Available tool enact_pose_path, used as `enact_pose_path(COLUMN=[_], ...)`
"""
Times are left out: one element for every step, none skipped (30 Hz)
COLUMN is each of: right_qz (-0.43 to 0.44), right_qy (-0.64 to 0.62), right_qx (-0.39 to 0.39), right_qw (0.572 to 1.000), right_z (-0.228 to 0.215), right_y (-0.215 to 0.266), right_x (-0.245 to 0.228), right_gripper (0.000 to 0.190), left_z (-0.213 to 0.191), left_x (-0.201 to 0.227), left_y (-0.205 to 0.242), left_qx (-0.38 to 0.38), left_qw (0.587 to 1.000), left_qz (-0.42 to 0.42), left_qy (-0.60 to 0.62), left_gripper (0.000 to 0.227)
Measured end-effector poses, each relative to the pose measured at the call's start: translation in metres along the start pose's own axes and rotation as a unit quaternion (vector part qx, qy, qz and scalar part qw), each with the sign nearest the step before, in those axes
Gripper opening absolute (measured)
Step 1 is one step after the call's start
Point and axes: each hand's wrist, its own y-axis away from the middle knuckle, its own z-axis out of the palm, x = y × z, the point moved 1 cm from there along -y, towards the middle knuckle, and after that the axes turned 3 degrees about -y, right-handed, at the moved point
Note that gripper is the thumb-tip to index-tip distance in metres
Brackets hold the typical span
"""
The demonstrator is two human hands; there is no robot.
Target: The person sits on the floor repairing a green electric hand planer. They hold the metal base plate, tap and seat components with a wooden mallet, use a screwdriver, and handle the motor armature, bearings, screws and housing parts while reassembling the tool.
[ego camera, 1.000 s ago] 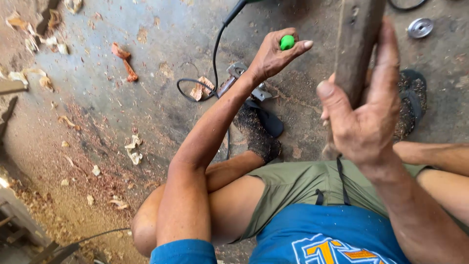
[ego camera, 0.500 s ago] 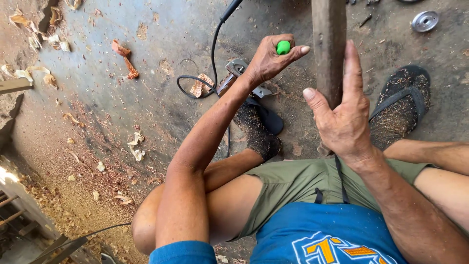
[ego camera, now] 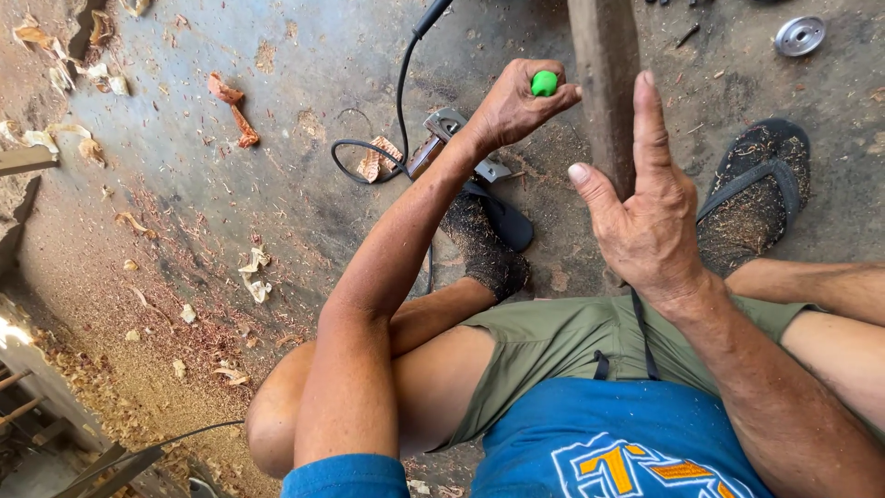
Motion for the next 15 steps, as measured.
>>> enact_pose_path(right_qz=[-0.007, -0.007, -0.03, -0.054, -0.053, -0.054, -0.054, -0.052, -0.025, 0.001, 0.003, 0.005, 0.003, 0.001, 0.05], right_qy=[0.024, 0.025, 0.02, 0.014, 0.014, 0.013, 0.012, 0.012, 0.004, -0.006, -0.007, 0.059, 0.126, 0.126, 0.082], right_qx=[-0.001, -0.001, 0.016, 0.032, 0.034, 0.029, 0.024, 0.024, -0.005, -0.036, -0.038, -0.073, -0.103, -0.102, -0.11], right_qw=[1.0, 1.0, 0.999, 0.998, 0.998, 0.998, 0.998, 0.998, 1.0, 0.999, 0.999, 0.996, 0.987, 0.987, 0.989], right_z=[-0.002, -0.004, -0.006, -0.009, -0.009, -0.009, -0.009, -0.005, -0.001, 0.003, 0.003, 0.005, 0.006, 0.003, 0.001], right_y=[-0.001, -0.001, -0.001, -0.001, -0.003, -0.006, -0.006, -0.005, -0.007, -0.01, -0.008, -0.006, -0.008, -0.012, -0.012], right_x=[0.0, 0.0, -0.001, -0.001, 0.0, 0.002, 0.004, 0.004, 0.007, 0.008, 0.008, 0.009, 0.01, 0.006, 0.002], right_gripper=[0.084, 0.084, 0.079, 0.074, 0.074, 0.073, 0.071, 0.071, 0.073, 0.076, 0.076, 0.079, 0.082, 0.082, 0.08], left_z=[-0.001, 0.0, 0.0, 0.0, -0.001, -0.001, 0.0, 0.002, 0.001, 0.001, 0.003, 0.006, 0.005, 0.001, 0.0], left_x=[0.001, 0.0, -0.001, -0.001, -0.006, -0.01, -0.014, -0.025, -0.034, -0.044, -0.049, -0.053, -0.056, -0.047, -0.039], left_y=[-0.001, 0.0, 0.0, 0.0, -0.001, -0.002, -0.001, 0.002, 0.001, 0.0, 0.003, 0.006, 0.004, -0.001, 0.0], left_qx=[-0.013, -0.013, -0.008, -0.003, -0.005, 0.006, 0.017, 0.015, 0.021, 0.027, 0.027, 0.026, 0.025, 0.025, 0.03], left_qw=[1.0, 1.0, 1.0, 1.0, 1.0, 1.0, 0.999, 1.0, 1.0, 0.999, 0.999, 0.997, 0.993, 0.993, 0.996], left_qz=[-0.01, -0.01, -0.016, -0.021, -0.021, -0.021, -0.022, -0.022, 0.01, 0.043, 0.04, 0.07, 0.105, 0.107, 0.082], left_qy=[0.0, 0.0, -0.011, -0.021, -0.022, -0.02, -0.016, -0.016, -0.003, 0.01, 0.012, 0.029, 0.044, 0.043, 0.026], left_gripper=[0.044, 0.044, 0.043, 0.043, 0.043, 0.041, 0.04, 0.04, 0.034, 0.028, 0.028, 0.023, 0.02, 0.02, 0.024])
